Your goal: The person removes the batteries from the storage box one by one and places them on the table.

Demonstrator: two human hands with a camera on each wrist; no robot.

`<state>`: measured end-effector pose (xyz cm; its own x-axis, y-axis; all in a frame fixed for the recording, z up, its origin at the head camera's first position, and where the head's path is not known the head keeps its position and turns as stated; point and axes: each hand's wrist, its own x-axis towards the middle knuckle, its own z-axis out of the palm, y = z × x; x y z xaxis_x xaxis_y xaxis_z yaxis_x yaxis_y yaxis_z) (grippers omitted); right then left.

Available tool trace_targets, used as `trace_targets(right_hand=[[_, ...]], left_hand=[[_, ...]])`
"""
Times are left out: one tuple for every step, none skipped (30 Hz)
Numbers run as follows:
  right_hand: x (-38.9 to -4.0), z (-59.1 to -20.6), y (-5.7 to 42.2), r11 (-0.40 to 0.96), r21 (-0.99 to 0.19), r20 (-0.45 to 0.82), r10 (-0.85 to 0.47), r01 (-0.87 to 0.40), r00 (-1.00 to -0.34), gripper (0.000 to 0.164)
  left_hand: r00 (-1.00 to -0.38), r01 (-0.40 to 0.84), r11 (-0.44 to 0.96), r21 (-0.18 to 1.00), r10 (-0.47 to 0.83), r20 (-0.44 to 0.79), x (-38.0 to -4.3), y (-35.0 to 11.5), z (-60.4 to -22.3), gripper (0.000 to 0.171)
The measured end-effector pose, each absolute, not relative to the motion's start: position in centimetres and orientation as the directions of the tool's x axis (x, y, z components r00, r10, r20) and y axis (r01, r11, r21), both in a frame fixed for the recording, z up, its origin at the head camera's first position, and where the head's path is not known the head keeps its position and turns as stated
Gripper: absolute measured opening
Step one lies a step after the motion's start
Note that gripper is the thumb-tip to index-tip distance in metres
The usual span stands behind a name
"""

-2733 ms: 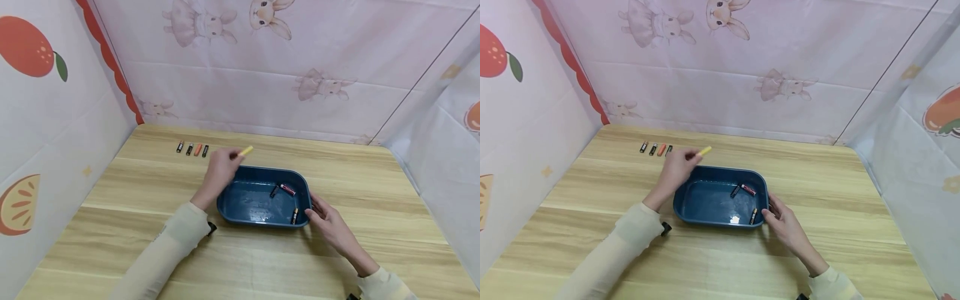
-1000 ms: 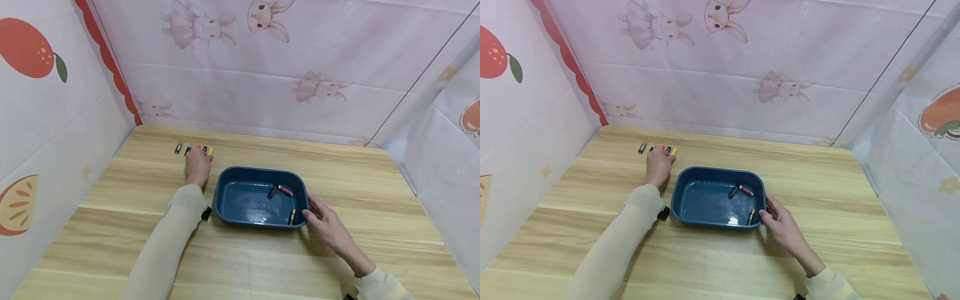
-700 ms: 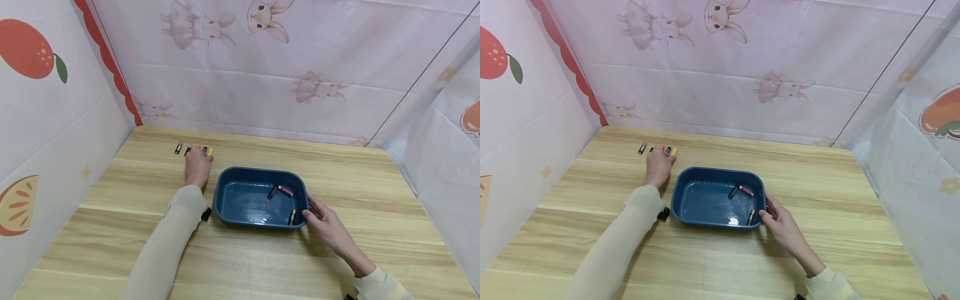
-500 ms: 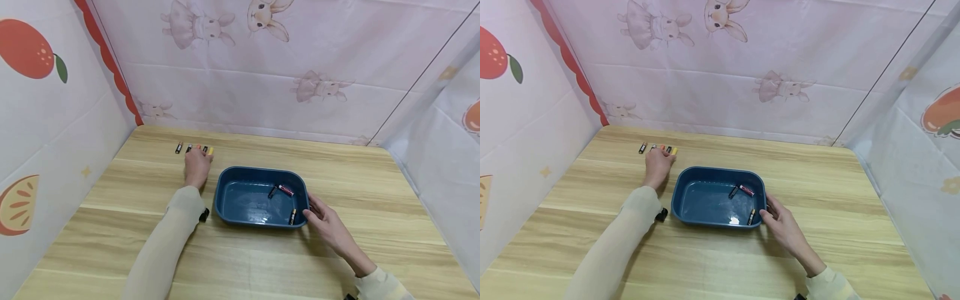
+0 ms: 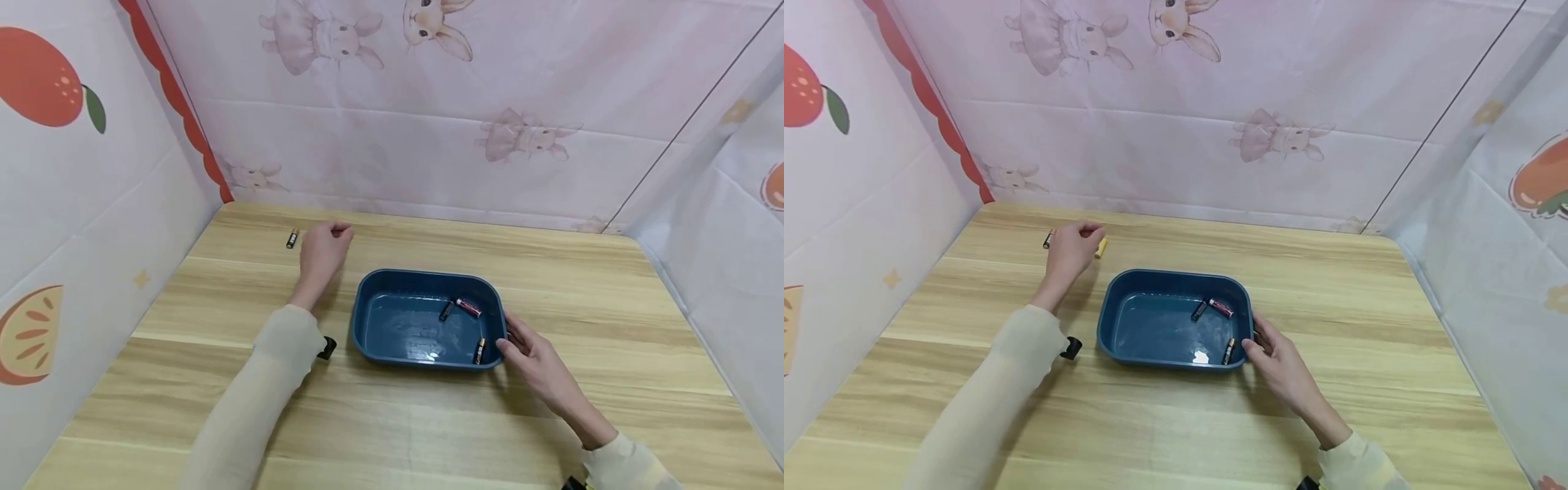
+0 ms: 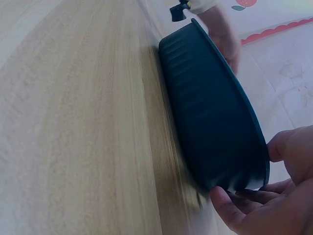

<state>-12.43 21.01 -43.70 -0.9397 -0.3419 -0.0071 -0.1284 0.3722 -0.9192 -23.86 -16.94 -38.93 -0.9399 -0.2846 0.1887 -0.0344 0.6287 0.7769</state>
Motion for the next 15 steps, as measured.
trace_targets(right_hand=[[-12.4, -43.7, 21.0, 0.371, -0.92, -0.007, -0.342, -0.128, -0.94, 0.06], [-12.4, -43.7, 21.1, 0.371, -0.92, -0.007, -0.342, -0.128, -0.94, 0.06], [-12.4, -43.7, 21.1, 0.372, -0.919, -0.008, -0.342, -0.127, -0.94, 0.06], [-12.5, -43.8, 21.1, 0.373, -0.919, -0.009, -0.341, -0.126, -0.94, 0.06], [-12.5, -43.8, 21.1, 0.373, -0.919, -0.011, -0.341, -0.125, -0.94, 0.06], [-12.5, -43.8, 21.2, 0.375, -0.919, -0.012, -0.341, -0.124, -0.94, 0.06], [-12.5, -43.8, 21.2, 0.377, -0.918, -0.014, -0.341, -0.123, -0.94, 0.06], [-12.5, -43.8, 21.2, 0.379, -0.917, -0.013, -0.339, -0.124, -0.941, 0.06], [-12.6, -43.8, 21.2, 0.381, -0.916, -0.013, -0.338, -0.124, -0.941, 0.06], [-12.6, -43.9, 21.2, 0.384, -0.915, -0.013, -0.336, -0.125, -0.942, 0.06], [-12.6, -43.9, 21.1, 0.389, -0.912, -0.013, -0.335, -0.126, -0.942, 0.06], [-12.7, -43.9, 21.1, 0.394, -0.91, -0.012, -0.334, -0.128, -0.943, 0.059], [-12.7, -43.9, 21.2, 0.398, -0.908, -0.012, -0.331, -0.128, -0.944, 0.059], [-12.7, -43.9, 21.2, 0.403, -0.906, -0.011, -0.327, -0.129, -0.945, 0.059], [-12.8, -43.9, 21.3, 0.407, -0.904, -0.013, -0.324, -0.127, -0.946, 0.059]], left_hand=[[-0.944, -0.024, 0.617, 0.787, -0.272, 0.185, -23.6, -16.5, -38.4, 0.027], [-0.95, -0.013, 0.599, 0.801, -0.258, 0.178, -23.2, -16.0, -37.8, 0.027], [-0.955, -0.001, 0.581, 0.814, -0.241, 0.171, -22.9, -15.5, -37.2, 0.027], [-0.96, 0.01, 0.57, 0.821, -0.224, 0.167, -22.5, -15.0, -36.7, 0.027], [-0.966, 0.017, 0.55, 0.835, -0.206, 0.155, -22.1, -14.5, -36.2, 0.027], [-0.973, 0.023, 0.531, 0.847, -0.183, 0.141, -21.7, -14.0, -35.8, 0.027], [-0.979, 0.026, 0.513, 0.858, -0.162, 0.127, -21.3, -13.4, -35.4, 0.027], [-0.984, 0.027, 0.504, 0.863, -0.138, 0.112, -20.9, -12.9, -35.1, 0.027], [-0.989, 0.024, 0.498, 0.867, -0.116, 0.094, -20.5, -12.4, -34.8, 0.027], [-0.993, 0.017, 0.492, 0.87, -0.093, 0.073, -20.1, -11.8, -34.6, 0.027], [-0.996, 0.009, 0.484, 0.875, -0.069, 0.048, -19.7, -11.2, -34.5, 0.027], [-0.999, 0.002, 0.488, 0.873, -0.047, 0.028, -19.4, -10.7, -34.4, 0.027], [-1.0, -0.006, 0.491, 0.871, -0.026, 0.007, -19.1, -10.0, -34.5, 0.027], [-1.0, -0.012, 0.499, 0.867, -0.01, -0.008, -18.8, -9.3, -34.6, 0.027], [-1.0, -0.015, 0.509, 0.86, 0.003, -0.02, -18.6, -8.6, -34.8, 0.027]])
